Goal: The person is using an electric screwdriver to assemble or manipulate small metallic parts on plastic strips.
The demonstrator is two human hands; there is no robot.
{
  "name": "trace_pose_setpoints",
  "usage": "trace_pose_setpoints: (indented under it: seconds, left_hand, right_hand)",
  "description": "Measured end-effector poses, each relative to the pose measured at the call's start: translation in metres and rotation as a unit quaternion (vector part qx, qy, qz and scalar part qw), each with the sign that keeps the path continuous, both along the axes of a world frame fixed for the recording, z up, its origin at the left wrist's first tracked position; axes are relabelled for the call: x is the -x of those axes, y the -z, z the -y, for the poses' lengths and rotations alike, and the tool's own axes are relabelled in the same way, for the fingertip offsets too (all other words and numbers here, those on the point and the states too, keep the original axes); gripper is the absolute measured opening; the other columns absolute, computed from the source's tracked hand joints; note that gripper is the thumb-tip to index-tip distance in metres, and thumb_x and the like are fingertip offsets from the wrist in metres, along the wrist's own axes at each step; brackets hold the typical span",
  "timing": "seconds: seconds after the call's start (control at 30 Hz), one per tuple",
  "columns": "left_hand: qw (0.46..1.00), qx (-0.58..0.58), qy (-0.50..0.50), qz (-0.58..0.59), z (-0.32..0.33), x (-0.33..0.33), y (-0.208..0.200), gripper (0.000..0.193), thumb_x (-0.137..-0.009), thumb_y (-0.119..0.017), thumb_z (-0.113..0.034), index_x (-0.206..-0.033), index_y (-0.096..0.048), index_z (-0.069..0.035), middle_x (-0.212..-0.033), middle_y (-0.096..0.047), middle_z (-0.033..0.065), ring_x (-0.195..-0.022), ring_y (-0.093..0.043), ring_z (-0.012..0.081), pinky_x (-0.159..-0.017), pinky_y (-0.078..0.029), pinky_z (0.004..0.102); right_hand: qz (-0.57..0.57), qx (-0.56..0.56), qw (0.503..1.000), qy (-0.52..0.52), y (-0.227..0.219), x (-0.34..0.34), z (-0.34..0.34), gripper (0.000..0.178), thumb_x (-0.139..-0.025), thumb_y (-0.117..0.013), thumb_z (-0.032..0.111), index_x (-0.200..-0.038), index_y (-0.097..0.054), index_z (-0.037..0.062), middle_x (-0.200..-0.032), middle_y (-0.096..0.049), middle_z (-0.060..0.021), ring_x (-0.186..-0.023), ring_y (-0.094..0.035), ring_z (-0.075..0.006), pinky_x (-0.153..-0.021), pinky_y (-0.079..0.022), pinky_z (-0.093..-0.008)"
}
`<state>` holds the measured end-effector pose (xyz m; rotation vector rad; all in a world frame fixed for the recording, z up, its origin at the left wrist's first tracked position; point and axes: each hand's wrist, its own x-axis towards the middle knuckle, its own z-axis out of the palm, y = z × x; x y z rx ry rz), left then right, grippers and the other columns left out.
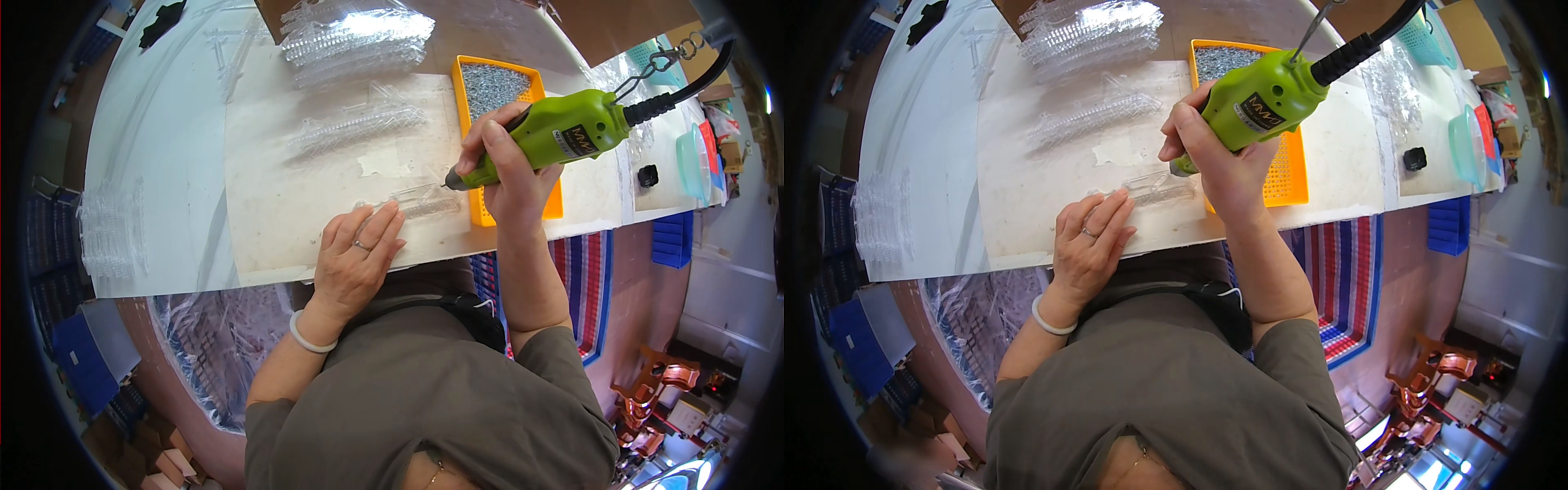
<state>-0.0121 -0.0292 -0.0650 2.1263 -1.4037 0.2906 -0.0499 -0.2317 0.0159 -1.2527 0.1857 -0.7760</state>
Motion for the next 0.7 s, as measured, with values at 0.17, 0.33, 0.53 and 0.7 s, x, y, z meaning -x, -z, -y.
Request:
trace_pose_setpoints:
  seconds: [0.17, 0.33, 0.53, 0.7]
  left_hand:
    - [1.000, -0.001, 0.000, -0.002, 0.001, 0.000, -0.001, 0.039, -0.078, -0.072, -0.015, -0.116, -0.065, -0.007, -0.124, -0.061, 0.0010, -0.109, -0.055, 0.0225, -0.093, -0.042, 0.0364]
    - [1.000, -0.007, -0.001, -0.004, 0.000, 0.000, -0.002, 0.038, -0.079, -0.072, -0.014, -0.115, -0.065, -0.007, -0.124, -0.061, 0.0005, -0.109, -0.053, 0.0221, -0.093, -0.041, 0.0354]
    - [1.000, -0.022, -0.001, 0.003, 0.002, 0.000, -0.003, 0.038, -0.078, -0.072, -0.015, -0.115, -0.065, -0.010, -0.127, -0.060, -0.0016, -0.110, -0.051, 0.0221, -0.093, -0.040, 0.0361]
    - [1.000, -0.026, 0.013, 0.007, 0.006, 0.000, -0.011, 0.040, -0.078, -0.071, -0.013, -0.116, -0.063, -0.009, -0.127, -0.059, 0.0014, -0.112, -0.051, 0.0233, -0.093, -0.040, 0.0376]
  right_hand:
    - [-0.034, 0.041, 0.998, 0.021, 0.000, -0.002, -0.002, 0.008, -0.084, -0.057, -0.001, -0.091, -0.053, -0.0001, -0.073, -0.061, -0.0128, -0.053, -0.060, -0.0164, -0.053, -0.051, -0.0266]
    - [-0.004, 0.013, 1.000, -0.002, 0.002, -0.002, -0.002, 0.005, -0.085, -0.063, -0.004, -0.087, -0.060, -0.0011, -0.073, -0.064, -0.0088, -0.058, -0.064, -0.0133, -0.054, -0.055, -0.0246]
    - [-0.011, 0.052, 0.999, -0.003, 0.003, -0.002, -0.005, 0.005, -0.085, -0.059, -0.004, -0.088, -0.057, -0.0006, -0.073, -0.062, -0.0100, -0.055, -0.062, -0.0138, -0.053, -0.053, -0.0250]
    - [-0.022, 0.079, 0.997, -0.003, 0.003, 0.000, -0.009, 0.007, -0.084, -0.056, -0.005, -0.089, -0.054, 0.0003, -0.072, -0.061, -0.0114, -0.053, -0.059, -0.0148, -0.051, -0.052, -0.0256]
